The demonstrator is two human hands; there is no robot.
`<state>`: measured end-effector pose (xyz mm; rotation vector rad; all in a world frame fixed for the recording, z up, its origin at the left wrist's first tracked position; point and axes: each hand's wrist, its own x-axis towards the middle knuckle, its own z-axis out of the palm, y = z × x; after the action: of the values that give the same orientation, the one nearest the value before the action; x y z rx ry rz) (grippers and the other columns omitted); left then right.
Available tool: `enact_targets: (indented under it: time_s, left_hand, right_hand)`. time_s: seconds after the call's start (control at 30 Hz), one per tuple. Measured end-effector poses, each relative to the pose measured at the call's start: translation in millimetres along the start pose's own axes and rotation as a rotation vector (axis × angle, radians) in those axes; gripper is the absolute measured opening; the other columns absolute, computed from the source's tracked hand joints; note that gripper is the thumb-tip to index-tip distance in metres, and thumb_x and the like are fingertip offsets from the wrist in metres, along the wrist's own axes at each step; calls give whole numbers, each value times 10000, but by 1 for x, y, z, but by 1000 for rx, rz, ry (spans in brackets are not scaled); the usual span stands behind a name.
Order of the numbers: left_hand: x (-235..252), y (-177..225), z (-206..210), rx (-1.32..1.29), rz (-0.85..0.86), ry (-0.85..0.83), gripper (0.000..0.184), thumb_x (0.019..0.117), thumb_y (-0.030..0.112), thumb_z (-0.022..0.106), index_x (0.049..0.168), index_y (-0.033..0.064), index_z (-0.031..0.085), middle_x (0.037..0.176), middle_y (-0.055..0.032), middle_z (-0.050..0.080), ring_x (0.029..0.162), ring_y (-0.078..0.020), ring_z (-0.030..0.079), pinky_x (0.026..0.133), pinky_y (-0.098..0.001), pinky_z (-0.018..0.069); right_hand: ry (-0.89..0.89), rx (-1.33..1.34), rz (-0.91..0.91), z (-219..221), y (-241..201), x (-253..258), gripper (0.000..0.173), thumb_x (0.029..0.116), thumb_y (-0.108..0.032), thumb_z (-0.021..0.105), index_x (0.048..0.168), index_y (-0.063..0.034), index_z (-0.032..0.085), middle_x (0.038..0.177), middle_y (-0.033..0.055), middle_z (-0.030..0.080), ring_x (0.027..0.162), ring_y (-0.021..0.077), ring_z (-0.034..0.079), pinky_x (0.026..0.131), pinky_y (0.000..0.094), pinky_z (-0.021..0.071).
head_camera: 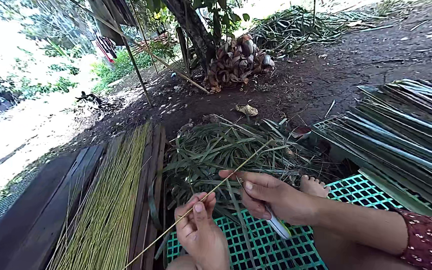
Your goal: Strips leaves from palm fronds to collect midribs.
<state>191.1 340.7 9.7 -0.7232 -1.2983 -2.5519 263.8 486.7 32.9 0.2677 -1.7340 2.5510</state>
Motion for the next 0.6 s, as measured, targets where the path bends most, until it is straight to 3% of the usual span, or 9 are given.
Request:
enact_targets:
  time_s: [0.1, 0.23, 0.33, 0.4, 0.5, 0.6]
  left_hand:
    - [-20, -1, 11, -56, -53, 13, 55, 1017, 136, 618, 989, 155, 662, 989, 14, 767, 886, -77, 754, 788, -214, 625]
    - [-28, 2, 7, -100, -66, 44, 69, 1014, 119, 614, 960, 130, 655, 987, -18, 771, 899, -95, 762, 785, -225, 630]
    - [-30, -3, 2, 16, -15, -105, 45, 981, 219, 681, 1022, 201, 672, 1068, 35, 751, 970, -78, 739, 838, -223, 617]
    - [-30, -8, 4, 127, 51, -223, 147, 959, 233, 715, 1103, 253, 693, 1124, 100, 740, 1035, -49, 717, 890, -212, 598]
    - [-29, -15, 13, 218, 154, -261, 93, 931, 139, 737, 1002, 198, 743, 1033, 102, 757, 969, -19, 719, 833, -186, 598]
    - [-32, -17, 17, 230, 206, -274, 112, 941, 103, 715, 994, 202, 723, 1025, 112, 738, 994, 4, 696, 859, -171, 577]
  right_hand:
    - [75, -19, -56, -2, -3, -6, 373, 1089, -172, 355, 1400, -101, 548, 673, -146, 494, 553, -46, 467, 524, 114, 404]
    - [230, 4, -139, -13, -6, -14, 351, 1084, -162, 373, 1334, -89, 608, 636, -140, 498, 542, -51, 467, 539, 112, 412]
    - [278, 4, -138, -16, -9, -18, 350, 1083, -156, 366, 1323, -103, 616, 625, -134, 498, 532, -48, 470, 541, 111, 424]
    - [228, -22, -112, -17, -9, -20, 341, 1084, -156, 364, 1311, -88, 609, 627, -142, 483, 530, -55, 455, 525, 102, 400]
    - [68, -54, -53, -15, -11, -23, 363, 1085, -167, 366, 1354, -85, 596, 643, -166, 482, 527, -72, 437, 494, 94, 363]
    - [-72, -79, -2, -15, -12, -25, 339, 1091, -193, 404, 1349, -111, 609, 679, -160, 502, 539, -80, 425, 487, 89, 351]
